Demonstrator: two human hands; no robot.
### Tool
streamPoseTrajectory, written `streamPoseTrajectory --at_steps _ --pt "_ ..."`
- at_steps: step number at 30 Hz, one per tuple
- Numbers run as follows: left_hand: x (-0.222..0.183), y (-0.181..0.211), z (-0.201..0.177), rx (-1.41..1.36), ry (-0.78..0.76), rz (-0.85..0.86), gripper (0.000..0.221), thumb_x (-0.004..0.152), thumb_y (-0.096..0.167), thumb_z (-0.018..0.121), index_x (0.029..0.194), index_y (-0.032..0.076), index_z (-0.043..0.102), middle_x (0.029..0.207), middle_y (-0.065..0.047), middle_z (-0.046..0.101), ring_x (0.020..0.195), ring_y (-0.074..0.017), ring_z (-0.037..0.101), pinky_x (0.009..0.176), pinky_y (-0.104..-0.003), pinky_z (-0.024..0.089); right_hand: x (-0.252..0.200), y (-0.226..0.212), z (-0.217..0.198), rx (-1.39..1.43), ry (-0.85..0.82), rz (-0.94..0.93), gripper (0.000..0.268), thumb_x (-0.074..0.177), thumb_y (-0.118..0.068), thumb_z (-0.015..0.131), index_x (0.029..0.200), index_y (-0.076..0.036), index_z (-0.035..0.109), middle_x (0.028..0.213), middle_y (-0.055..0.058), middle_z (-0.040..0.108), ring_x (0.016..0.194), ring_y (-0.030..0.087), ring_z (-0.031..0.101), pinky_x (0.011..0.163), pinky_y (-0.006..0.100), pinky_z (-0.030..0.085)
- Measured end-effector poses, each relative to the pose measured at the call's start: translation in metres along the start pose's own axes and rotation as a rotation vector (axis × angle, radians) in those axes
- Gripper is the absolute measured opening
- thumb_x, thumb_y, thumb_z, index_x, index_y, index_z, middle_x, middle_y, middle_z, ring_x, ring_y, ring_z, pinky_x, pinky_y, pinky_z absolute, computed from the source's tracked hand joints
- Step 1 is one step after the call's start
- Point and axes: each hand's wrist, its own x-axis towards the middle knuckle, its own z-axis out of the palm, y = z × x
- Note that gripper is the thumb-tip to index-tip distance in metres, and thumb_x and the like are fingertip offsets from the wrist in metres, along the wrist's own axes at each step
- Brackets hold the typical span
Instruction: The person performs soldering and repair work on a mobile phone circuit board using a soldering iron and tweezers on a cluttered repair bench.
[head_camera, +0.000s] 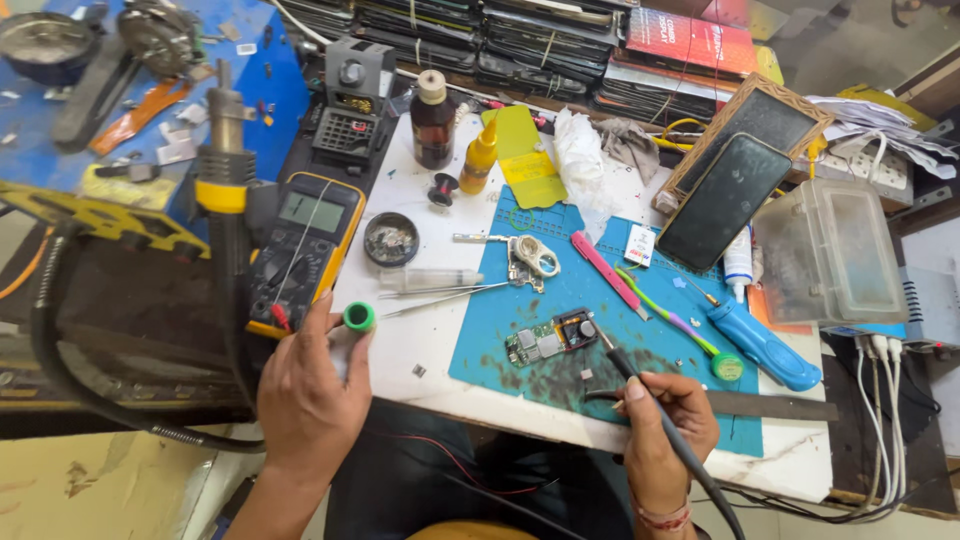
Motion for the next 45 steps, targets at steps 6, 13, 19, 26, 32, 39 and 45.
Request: streamPoseTrajectory --at_steps 6,13,19,26,32,39,45 --pt "0.022 0.019 -0.008 0.003 0.121 0.054 0.061 0.084 0.023 0.079 0.13 -0.006 0.053 0.112 -0.024 0.067 0.098 -0.0369 0.067 0.081 -0.039 0.055 -0.003 0.012 -0.007 -0.042 0.06 0.095 0.015 0.093 0.0 0.069 0.107 0.001 0.064 0.087 0.011 0.071 0.076 0.013 0.068 0.07 0.024 0.053" --pt "0.101 0.061 0.016 -0.225 -0.111 0.263 0.021 0.088 0.016 0.075 0.107 0.006 0.073 0.087 -0.011 0.071 0.08 -0.0305 0.069 0.071 -0.042 0.054 -0.002 0.026 -0.014 0.018 0.06 0.112 0.016 0.092 -0.001 0.071 0.107 0.001 0.064 0.088 0.011 0.07 0.075 0.014 0.068 0.069 0.025 0.054" --pt "0.155 0.067 0.089 0.228 -0.416 0.325 0.012 0.089 0.017 0.066 0.091 0.007 0.073 0.083 -0.013 0.071 0.074 -0.0306 0.073 0.065 -0.043 0.058 -0.004 0.028 -0.018 0.034 0.084 0.124 0.019 0.089 -0.001 0.073 0.106 0.001 0.065 0.085 0.012 0.073 0.071 0.013 0.067 0.067 0.025 0.054" --pt "0.167 0.045 0.123 0.473 -0.584 0.41 0.01 0.085 0.009 0.065 0.086 0.008 0.075 0.084 -0.013 0.072 0.078 -0.0291 0.074 0.064 -0.041 0.06 -0.006 0.021 -0.019 0.068 0.031 0.164 0.02 0.088 -0.002 0.075 0.105 0.003 0.065 0.084 0.013 0.074 0.074 0.013 0.068 0.069 0.025 0.053" --pt "0.143 0.062 0.073 0.264 -0.435 0.464 0.01 0.087 0.014 0.066 0.081 0.008 0.072 0.073 -0.012 0.069 0.068 -0.0294 0.072 0.06 -0.043 0.057 -0.006 0.019 -0.02 0.084 0.048 0.164 0.02 0.089 -0.002 0.074 0.106 0.002 0.065 0.084 0.013 0.074 0.073 0.013 0.068 0.069 0.025 0.054" --pt "0.097 0.069 0.026 -0.136 -0.313 0.32 0.024 0.086 0.01 0.07 0.109 0.011 0.077 0.07 -0.009 0.064 0.065 -0.029 0.066 0.058 -0.042 0.052 0.002 -0.006 0.014 0.024 -0.055 0.099 0.031 0.097 -0.003 0.065 0.128 0.001 0.065 0.11 0.019 0.079 0.075 0.012 0.07 0.07 0.025 0.058" --pt "0.073 0.062 0.015 -0.257 -0.332 0.358 0.038 0.079 0.006 0.072 0.116 0.012 0.076 0.066 -0.007 0.057 0.061 -0.0269 0.061 0.056 -0.042 0.048 0.027 -0.052 0.079 -0.215 -0.41 -0.183 0.053 0.09 0.001 0.075 0.137 -0.003 0.051 0.127 0.019 0.074 0.06 0.007 0.066 0.058 0.021 0.055"
